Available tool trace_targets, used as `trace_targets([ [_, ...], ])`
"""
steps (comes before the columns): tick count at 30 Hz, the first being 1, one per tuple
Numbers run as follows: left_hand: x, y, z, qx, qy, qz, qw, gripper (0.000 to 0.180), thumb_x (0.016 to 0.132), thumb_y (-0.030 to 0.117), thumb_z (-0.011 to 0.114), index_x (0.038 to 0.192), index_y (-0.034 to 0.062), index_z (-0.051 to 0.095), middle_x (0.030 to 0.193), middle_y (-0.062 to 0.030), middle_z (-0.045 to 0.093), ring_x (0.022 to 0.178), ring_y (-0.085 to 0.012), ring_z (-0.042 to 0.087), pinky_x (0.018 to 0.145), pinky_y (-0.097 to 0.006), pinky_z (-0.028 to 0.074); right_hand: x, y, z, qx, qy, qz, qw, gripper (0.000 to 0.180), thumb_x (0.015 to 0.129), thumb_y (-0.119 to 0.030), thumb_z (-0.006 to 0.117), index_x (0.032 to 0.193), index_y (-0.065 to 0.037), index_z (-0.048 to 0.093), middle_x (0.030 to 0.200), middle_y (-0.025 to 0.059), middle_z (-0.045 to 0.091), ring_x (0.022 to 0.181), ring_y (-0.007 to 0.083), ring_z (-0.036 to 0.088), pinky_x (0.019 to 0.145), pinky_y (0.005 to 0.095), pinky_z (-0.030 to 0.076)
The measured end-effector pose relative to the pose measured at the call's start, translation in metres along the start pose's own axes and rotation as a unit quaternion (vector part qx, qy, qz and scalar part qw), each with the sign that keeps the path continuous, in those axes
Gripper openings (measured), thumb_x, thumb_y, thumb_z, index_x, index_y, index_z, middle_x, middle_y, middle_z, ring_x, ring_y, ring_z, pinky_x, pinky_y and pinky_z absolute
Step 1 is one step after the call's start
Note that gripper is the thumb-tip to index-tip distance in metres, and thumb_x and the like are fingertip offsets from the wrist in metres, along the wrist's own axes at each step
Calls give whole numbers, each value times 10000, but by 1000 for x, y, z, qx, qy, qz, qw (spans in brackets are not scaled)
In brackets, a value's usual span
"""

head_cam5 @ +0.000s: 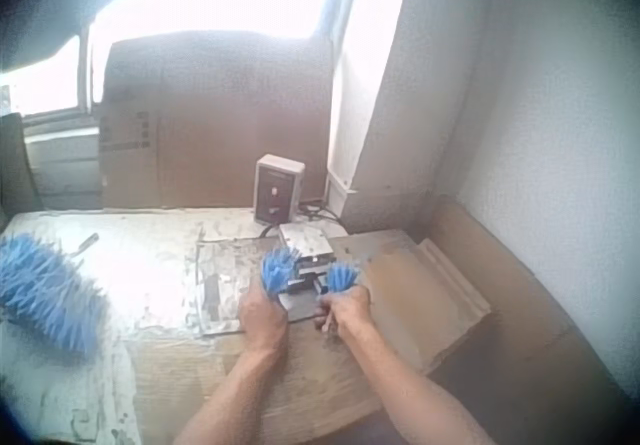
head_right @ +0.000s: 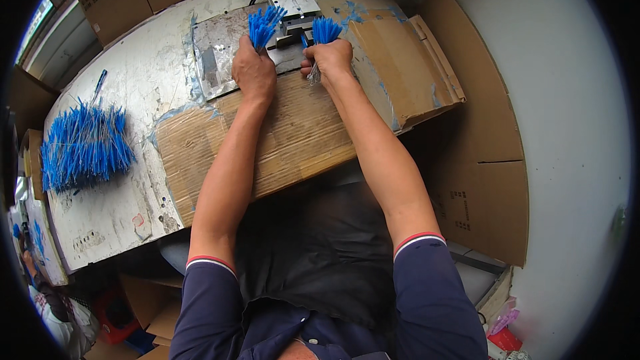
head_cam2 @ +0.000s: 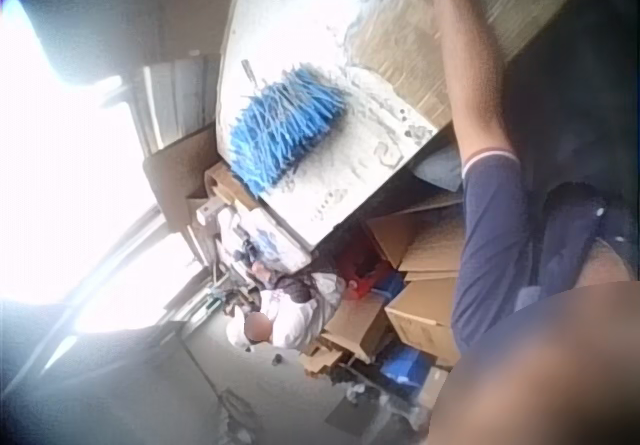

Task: Feeding bundles of blue fibers into a machine for binding or processing.

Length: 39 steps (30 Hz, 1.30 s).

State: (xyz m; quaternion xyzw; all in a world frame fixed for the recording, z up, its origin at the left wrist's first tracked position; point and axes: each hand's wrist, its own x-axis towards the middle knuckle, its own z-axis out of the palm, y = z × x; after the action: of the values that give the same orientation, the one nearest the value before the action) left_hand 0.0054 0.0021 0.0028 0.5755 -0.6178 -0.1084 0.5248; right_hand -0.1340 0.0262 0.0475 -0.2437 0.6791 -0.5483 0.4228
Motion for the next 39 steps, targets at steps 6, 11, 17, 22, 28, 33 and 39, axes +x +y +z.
trace_targets([
  [6,0,2,-1,-9,11,16,1000,165,835,26,640,991,38,586,852,-190,676,830,-410,653,732,-520,486,3,10,-10,96,-41,-2,995,113,818,5,719,811,80,635,712,163,655,549,269,677,457,382,589],
  [11,-1,3,-3,14,-68,-2,998,104,858,74,623,949,39,585,849,-199,680,814,-415,662,726,-522,494,-3,15,-22,169,-83,-14,982,112,809,-19,730,835,55,650,717,144,659,581,260,688,490,375,607],
  [17,-1,3,-3,5,-78,16,997,88,857,69,595,940,41,588,846,-204,682,811,-423,666,721,-529,499,-7,16,-24,158,-88,-35,983,193,783,-9,774,926,59,664,796,146,686,631,252,698,537,374,622],
  [22,0,3,-3,12,-79,12,997,90,849,58,592,937,41,586,844,-200,682,803,-427,665,719,-527,501,-8,16,-27,119,-114,-38,986,173,782,11,779,903,30,657,772,114,678,622,222,689,531,357,610],
  [28,0,7,-5,7,-83,10,997,117,835,55,619,951,45,610,855,-194,688,814,-418,670,723,-520,505,-6,18,-34,125,-130,-33,983,151,768,12,787,860,45,671,734,116,681,585,200,689,481,317,589],
  [33,0,5,-4,6,-80,15,997,153,826,50,623,979,48,629,871,-186,691,832,-404,673,737,-507,508,-6,16,-34,108,-139,-16,984,156,769,12,788,869,44,672,766,122,691,600,216,697,505,334,609],
  [39,-3,2,-5,31,-94,97,990,201,785,25,607,986,29,613,900,-214,692,878,-409,669,774,-505,499,-6,15,-32,146,-160,-30,976,164,772,65,756,911,51,670,821,143,699,642,245,710,531,346,628],
])
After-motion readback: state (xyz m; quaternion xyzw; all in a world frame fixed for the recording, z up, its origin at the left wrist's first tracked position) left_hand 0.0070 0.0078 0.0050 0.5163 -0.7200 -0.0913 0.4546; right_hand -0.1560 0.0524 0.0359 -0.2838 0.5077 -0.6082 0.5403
